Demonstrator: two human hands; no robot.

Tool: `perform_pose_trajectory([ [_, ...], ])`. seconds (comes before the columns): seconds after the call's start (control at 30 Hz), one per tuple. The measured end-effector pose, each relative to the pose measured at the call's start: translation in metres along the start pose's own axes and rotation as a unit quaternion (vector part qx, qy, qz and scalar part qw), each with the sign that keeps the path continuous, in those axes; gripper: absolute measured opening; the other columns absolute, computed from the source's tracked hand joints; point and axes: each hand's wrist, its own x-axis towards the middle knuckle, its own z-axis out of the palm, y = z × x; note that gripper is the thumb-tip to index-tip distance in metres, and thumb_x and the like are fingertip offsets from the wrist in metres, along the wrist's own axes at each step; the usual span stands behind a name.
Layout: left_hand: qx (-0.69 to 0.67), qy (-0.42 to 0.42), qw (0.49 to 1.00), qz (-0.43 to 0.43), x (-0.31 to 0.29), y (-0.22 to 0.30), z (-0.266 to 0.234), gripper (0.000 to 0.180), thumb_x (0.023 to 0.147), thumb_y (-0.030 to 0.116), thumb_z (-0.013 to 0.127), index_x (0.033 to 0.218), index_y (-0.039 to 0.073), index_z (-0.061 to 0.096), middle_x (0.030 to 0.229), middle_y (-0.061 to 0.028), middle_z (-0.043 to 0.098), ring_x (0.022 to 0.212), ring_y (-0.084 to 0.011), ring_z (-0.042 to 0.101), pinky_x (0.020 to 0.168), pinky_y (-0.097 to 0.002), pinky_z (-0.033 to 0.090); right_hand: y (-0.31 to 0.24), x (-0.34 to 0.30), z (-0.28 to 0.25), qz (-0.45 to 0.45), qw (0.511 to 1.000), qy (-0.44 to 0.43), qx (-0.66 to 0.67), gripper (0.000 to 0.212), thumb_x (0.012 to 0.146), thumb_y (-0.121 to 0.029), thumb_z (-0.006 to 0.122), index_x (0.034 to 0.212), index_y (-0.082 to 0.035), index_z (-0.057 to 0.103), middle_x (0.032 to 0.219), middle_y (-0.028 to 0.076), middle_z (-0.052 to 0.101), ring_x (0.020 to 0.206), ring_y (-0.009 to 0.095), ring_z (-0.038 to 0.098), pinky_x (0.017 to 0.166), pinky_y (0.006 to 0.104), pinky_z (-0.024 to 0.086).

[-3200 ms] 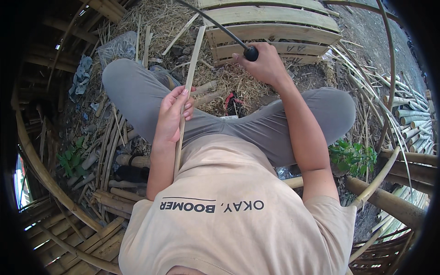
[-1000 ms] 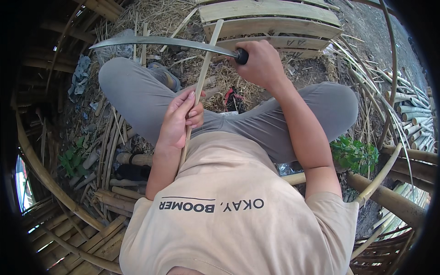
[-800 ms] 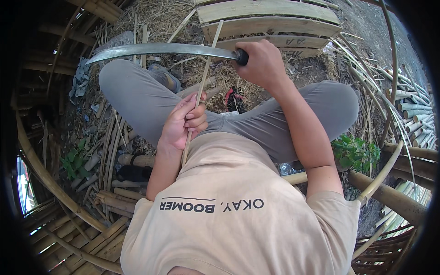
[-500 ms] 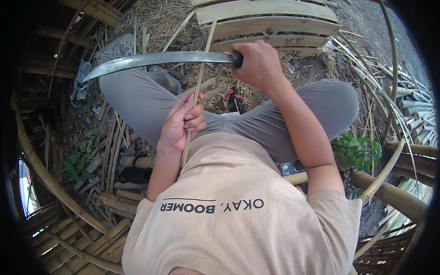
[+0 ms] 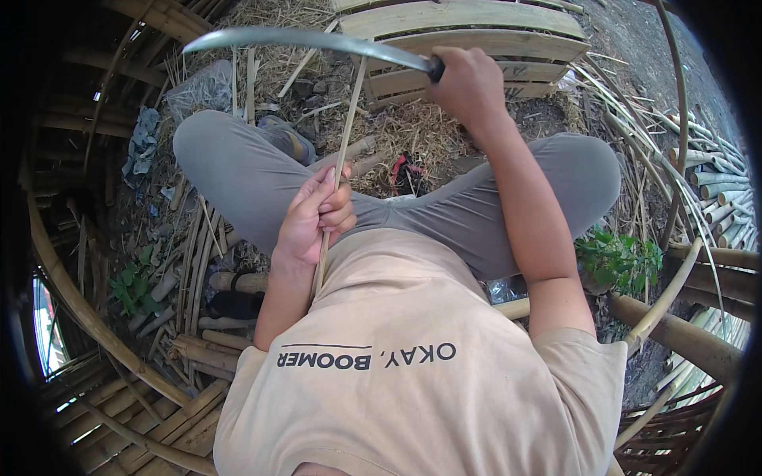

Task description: The person thins a bamboo strip by pulling a curved knife along its length to remove shavings while sitting.

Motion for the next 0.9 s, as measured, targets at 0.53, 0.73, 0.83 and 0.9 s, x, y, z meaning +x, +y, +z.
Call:
perform_pose_trajectory([
  [0.53, 0.023, 0.074, 0.997, 0.012, 0.005, 0.01, -0.009, 0.021, 0.106, 0.018, 0.043, 0.112, 0.002, 0.055, 0.064, 0.0064, 0.037, 0.047, -0.0021, 0.031, 0.045, -0.0196, 0.03, -0.011, -0.004, -0.015, 0.142, 0.965, -0.153, 0.16, 0.041, 0.085, -0.04, 0.074, 0.084, 0.002, 0.071, 0.059, 0.016, 0.056, 0.055, 0.028, 0.054, 0.057, 0.0378, 0.044],
  [0.73, 0.129, 0.155, 0.978, 0.046, 0.018, 0.012, -0.003, 0.02, 0.106, 0.018, 0.044, 0.111, 0.002, 0.057, 0.067, 0.0043, 0.041, 0.049, -0.0024, 0.032, 0.046, -0.0195, 0.03, -0.044, -0.022, -0.004, 0.049, 0.961, -0.189, 0.198, 0.039, 0.082, -0.038, 0.077, 0.081, 0.001, 0.069, 0.06, 0.017, 0.057, 0.056, 0.034, 0.054, 0.058, 0.0409, 0.045],
  [0.83, 0.135, 0.163, 0.976, 0.054, 0.023, 0.014, -0.001, 0.021, 0.106, 0.018, 0.044, 0.111, 0.003, 0.057, 0.067, 0.0037, 0.041, 0.049, -0.0025, 0.033, 0.047, -0.0194, 0.03, -0.06, -0.024, -0.009, 0.006, 0.958, -0.195, 0.211, 0.039, 0.08, -0.037, 0.077, 0.075, 0.001, 0.067, 0.06, 0.017, 0.058, 0.057, 0.036, 0.056, 0.057, 0.0415, 0.045],
  [0.9, 0.133, 0.154, 0.978, 0.053, 0.027, 0.014, 0.001, 0.021, 0.106, 0.02, 0.045, 0.111, 0.003, 0.057, 0.067, 0.0034, 0.041, 0.049, -0.0026, 0.033, 0.047, -0.0196, 0.031, -0.067, -0.022, -0.016, 0.033, 0.94, -0.291, 0.172, 0.029, 0.079, -0.034, 0.075, 0.091, -0.008, 0.076, 0.069, 0.017, 0.067, 0.073, 0.037, 0.067, 0.071, 0.0455, 0.053],
])
